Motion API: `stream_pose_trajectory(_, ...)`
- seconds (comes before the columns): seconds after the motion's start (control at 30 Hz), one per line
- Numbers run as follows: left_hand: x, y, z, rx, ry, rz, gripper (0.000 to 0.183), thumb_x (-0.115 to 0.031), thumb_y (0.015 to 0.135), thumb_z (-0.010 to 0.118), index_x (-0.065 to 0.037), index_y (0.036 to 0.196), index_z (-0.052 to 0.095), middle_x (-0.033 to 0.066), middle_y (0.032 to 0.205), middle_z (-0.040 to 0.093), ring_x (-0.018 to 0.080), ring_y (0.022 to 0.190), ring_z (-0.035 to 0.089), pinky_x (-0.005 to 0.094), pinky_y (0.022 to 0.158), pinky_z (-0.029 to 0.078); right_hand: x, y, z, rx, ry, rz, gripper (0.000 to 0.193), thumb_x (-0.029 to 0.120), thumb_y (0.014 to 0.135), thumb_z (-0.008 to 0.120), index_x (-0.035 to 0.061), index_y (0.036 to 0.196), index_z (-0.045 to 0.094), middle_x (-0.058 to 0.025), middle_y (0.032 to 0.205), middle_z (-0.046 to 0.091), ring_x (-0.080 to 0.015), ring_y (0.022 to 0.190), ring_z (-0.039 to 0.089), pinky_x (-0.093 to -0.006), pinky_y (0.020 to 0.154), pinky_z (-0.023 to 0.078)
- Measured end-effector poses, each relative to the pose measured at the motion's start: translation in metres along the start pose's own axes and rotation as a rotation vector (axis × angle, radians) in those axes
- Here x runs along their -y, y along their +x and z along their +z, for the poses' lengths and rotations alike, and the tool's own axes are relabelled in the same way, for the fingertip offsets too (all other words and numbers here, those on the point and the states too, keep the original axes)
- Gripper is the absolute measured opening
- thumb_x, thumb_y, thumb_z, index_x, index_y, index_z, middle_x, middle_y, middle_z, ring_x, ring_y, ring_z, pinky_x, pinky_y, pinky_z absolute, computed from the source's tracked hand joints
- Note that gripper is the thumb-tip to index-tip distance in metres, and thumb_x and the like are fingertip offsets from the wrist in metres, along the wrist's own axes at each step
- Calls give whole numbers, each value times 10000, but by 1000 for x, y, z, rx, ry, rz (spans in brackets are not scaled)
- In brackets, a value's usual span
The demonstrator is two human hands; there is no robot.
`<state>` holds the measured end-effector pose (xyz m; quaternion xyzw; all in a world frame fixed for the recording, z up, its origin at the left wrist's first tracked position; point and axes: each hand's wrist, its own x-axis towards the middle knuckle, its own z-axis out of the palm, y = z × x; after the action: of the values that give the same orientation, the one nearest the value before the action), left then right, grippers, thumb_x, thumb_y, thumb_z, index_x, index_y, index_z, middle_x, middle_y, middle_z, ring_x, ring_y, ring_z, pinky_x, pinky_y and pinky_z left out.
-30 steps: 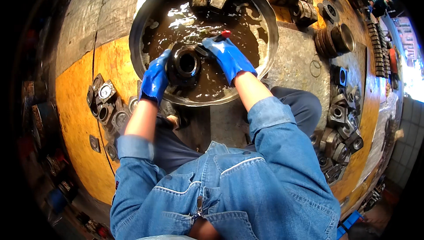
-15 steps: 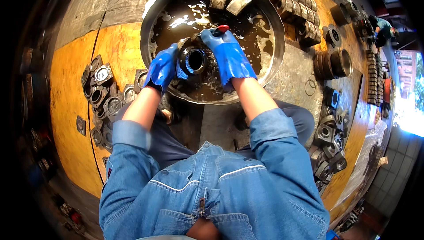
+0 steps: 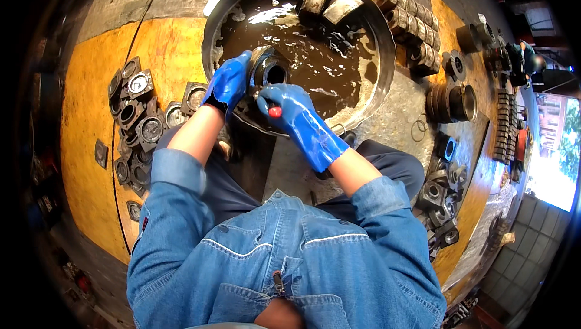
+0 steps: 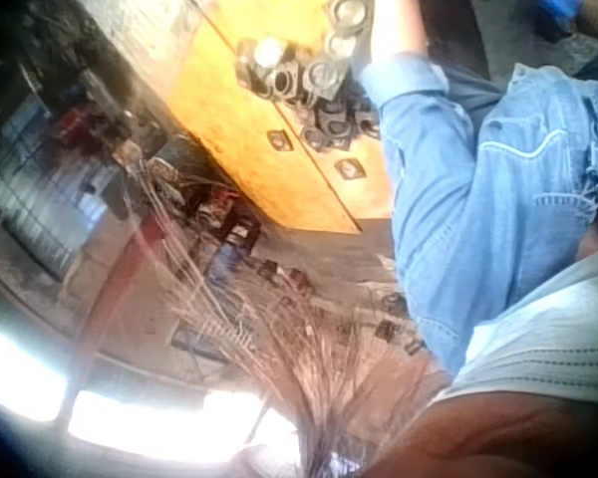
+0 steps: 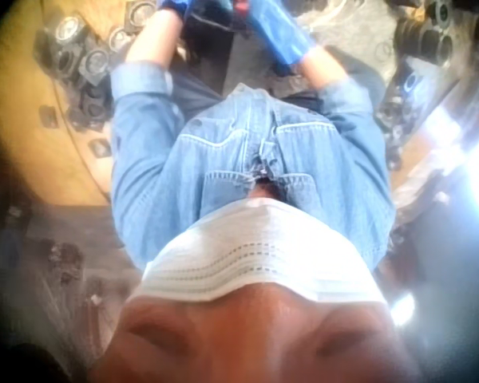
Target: The person washes metal components in a tub of liquid using a brush. They pick up the parts from the floor, scrub them individually in the tub, and set them aside.
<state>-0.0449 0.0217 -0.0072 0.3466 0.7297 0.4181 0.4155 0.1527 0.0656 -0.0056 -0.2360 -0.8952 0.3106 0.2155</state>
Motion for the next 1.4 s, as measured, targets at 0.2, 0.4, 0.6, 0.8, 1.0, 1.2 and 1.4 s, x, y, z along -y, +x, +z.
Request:
stream_pose_trajectory(0.2, -8, -3, 3, 33, -120, -84, 571, -423, 1117, 423, 45, 1212, 737, 204, 1118, 787, 251, 1026, 736, 378, 921, 542, -23, -20, -24, 344, -314, 131, 75, 197, 866, 762, 125, 884, 752, -111, 863, 748, -360, 840, 733, -463, 739, 587)
stream_pose_trajectory(0.4, -4, -2, 1, 152, -200, 6, 493, -392, 1118, 510, 17, 1244, 755, 161, 1112, 795, 189, 979, 733, 315, 856, 555, -34, 9, -63, 257, -310, -234, 182, 122, 860, 689, 194, 1027, 699, -24, 939, 766, -296, 828, 741, -431, 690, 563)
stream_pose_trajectory(0.6, 0, 0, 12, 99, -520, -73, 519, -441, 1074, 588, 38, 1110, 785, 125, 877, 760, 190, 703, 679, 313, 650, 537, -63, 49, -56, 359, -399, -351, 311, 341, 1043, 555, 143, 1245, 683, -160, 908, 759, -367, 886, 743, -469, 759, 580)
stream_pose_trajectory(0.8, 2, 5, 10, 98, -348, -146, 528, -471, 1073, 594, 18, 1073, 794, 108, 864, 754, 172, 683, 645, 319, 611, 490, -62, 39, -41, 381, -133, 431, 206, 294, 959, 687, 149, 1064, 790, -131, 997, 787, -353, 908, 749, -419, 810, 587)
stream_pose_trajectory(1.0, -15, -8, 6, 92, -390, -149, 548, -488, 1069, 602, 29, 1101, 782, 121, 878, 761, 191, 711, 666, 327, 618, 500, -40, 29, -59, 263, 827, 879, 365, 338, 998, 710, 19, 1168, 758, -78, 973, 766, -193, 814, 712, -317, 747, 558)
stream_pose_trajectory(1.2, -13, -2, 7, 129, -322, -217, 517, -447, 1104, 558, 8, 1233, 766, 103, 1039, 792, 161, 902, 714, 315, 795, 579, -85, 25, -46, -220, 1330, 1301, 227, 313, 1044, 719, 89, 1079, 697, -71, 832, 716, -157, 631, 673, -264, 498, 550)
stream_pose_trajectory(1.4, 44, 23, 23, 26, -159, 61, 493, -416, 1099, 569, 28, 1157, 774, 127, 982, 785, 175, 888, 705, 331, 791, 561, -80, 24, -35, 33, 1121, 1057, 260, 336, 1038, 708, 79, 1080, 729, -70, 814, 740, -152, 636, 679, -253, 557, 536)
